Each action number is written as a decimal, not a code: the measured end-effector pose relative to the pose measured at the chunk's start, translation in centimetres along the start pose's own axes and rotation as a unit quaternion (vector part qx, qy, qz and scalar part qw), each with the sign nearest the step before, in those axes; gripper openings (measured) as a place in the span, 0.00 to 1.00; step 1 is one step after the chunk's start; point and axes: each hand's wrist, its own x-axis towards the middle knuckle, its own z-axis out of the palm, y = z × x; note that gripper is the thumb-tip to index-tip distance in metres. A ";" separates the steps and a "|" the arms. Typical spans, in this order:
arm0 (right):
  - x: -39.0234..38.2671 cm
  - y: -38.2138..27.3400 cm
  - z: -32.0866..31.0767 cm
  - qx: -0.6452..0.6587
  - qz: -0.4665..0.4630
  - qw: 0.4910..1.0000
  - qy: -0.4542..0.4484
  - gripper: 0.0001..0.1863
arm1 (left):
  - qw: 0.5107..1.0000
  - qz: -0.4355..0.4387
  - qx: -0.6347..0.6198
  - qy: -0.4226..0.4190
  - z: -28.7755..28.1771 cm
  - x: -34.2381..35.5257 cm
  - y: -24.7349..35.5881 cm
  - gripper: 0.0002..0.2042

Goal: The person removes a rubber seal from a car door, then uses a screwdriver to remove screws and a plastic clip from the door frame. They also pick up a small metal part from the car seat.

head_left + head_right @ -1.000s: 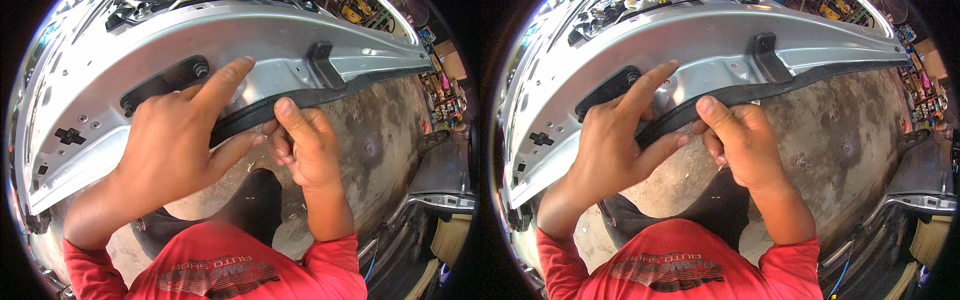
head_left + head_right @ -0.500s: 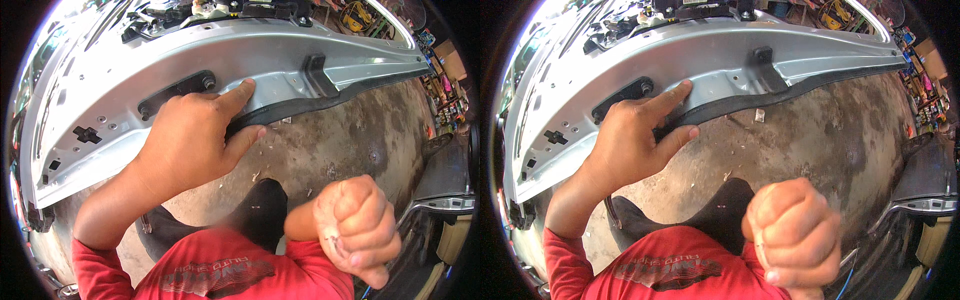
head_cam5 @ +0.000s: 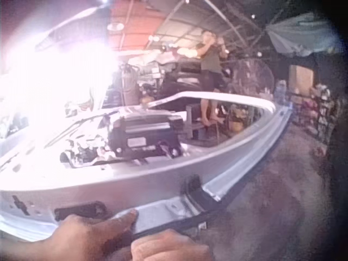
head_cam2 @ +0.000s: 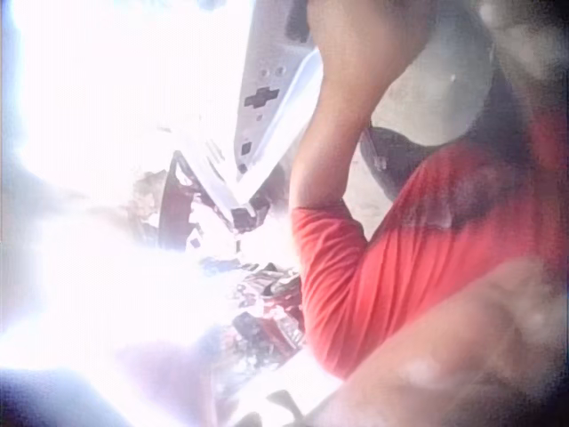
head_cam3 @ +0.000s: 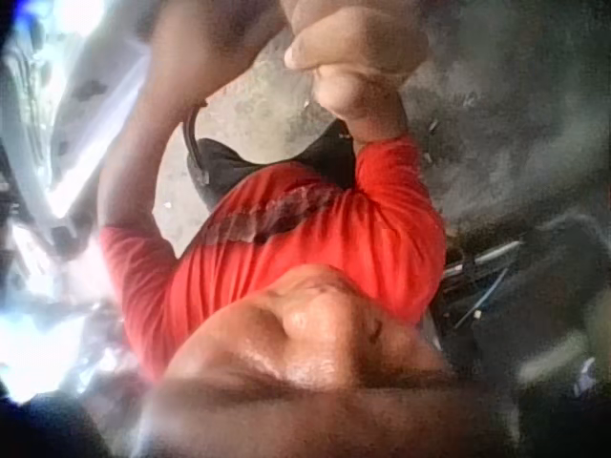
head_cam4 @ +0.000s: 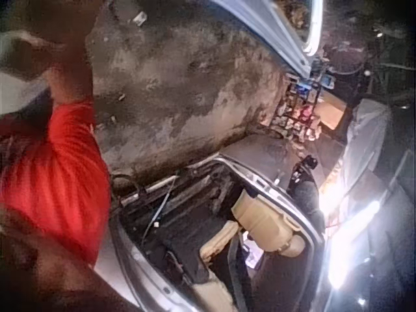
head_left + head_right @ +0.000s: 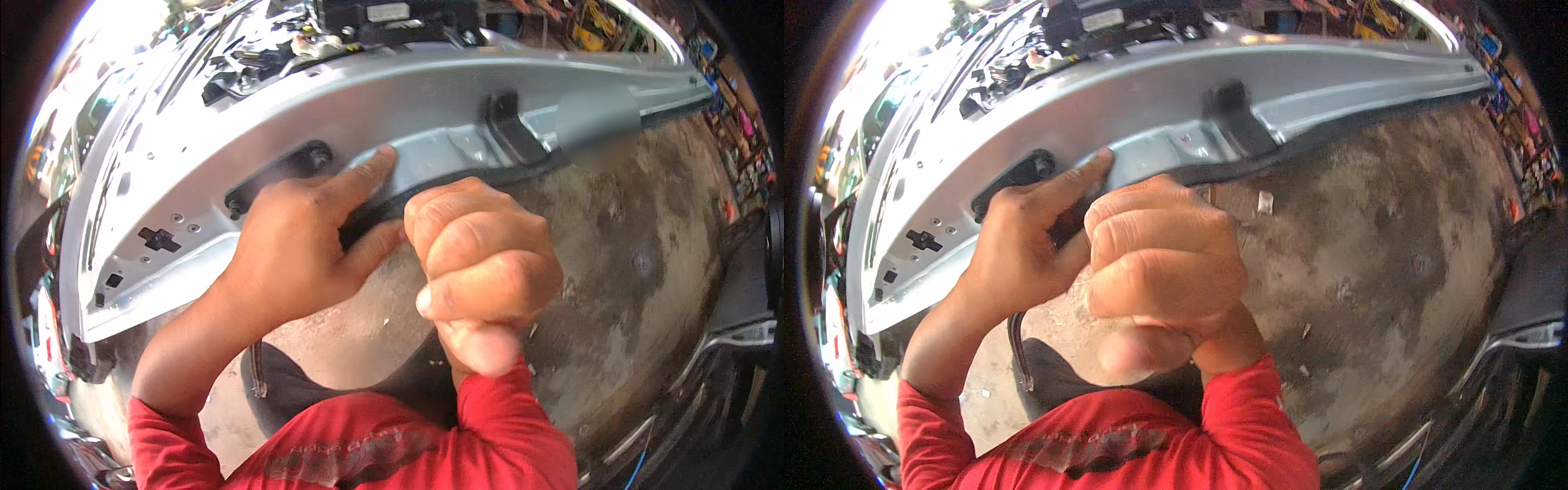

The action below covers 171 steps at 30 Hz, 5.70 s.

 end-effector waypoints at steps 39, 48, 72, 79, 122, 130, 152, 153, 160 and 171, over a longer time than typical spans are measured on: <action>-7.0 4.9 1.9 0.299 0.285 0.855 0.315 0.08 | 0.975 -0.110 0.192 0.000 -0.2 0.1 4.7 0.31; -7.8 6.1 1.8 0.306 0.258 0.868 0.293 0.09 | 0.927 -0.156 0.327 -0.100 0.5 3.3 9.3 0.16; -11.4 4.0 4.6 0.364 0.131 0.867 0.315 0.43 | 0.898 -0.324 0.297 -0.030 1.8 3.9 13.3 0.13; -11.6 4.4 4.4 0.353 0.134 0.884 0.276 0.34 | 0.914 -0.304 0.265 0.042 1.2 2.9 13.0 0.21; -7.8 6.0 1.5 0.227 0.201 0.879 0.368 0.22 | 0.829 -0.130 0.458 -0.293 -0.7 6.4 12.2 0.11; -7.7 6.9 0.9 0.233 0.194 0.894 0.331 0.17 | 0.845 -0.209 0.396 -0.292 0.5 7.6 13.0 0.13; -12.2 4.4 6.4 0.418 0.329 0.822 0.204 0.11 | 0.848 -0.072 0.397 -0.342 -0.5 7.8 11.7 0.14; -12.2 4.1 7.0 0.444 0.328 0.808 0.208 0.11 | 0.857 -0.078 0.386 -0.333 -0.7 7.6 11.6 0.14; -11.5 3.8 6.6 0.246 0.308 0.892 0.220 0.17 | 0.875 -0.150 0.373 -0.269 -1.6 6.0 11.9 0.19; -11.9 4.3 9.7 0.153 0.219 0.884 0.385 0.16 | 0.828 -0.191 0.394 -0.350 -2.1 6.3 12.8 0.22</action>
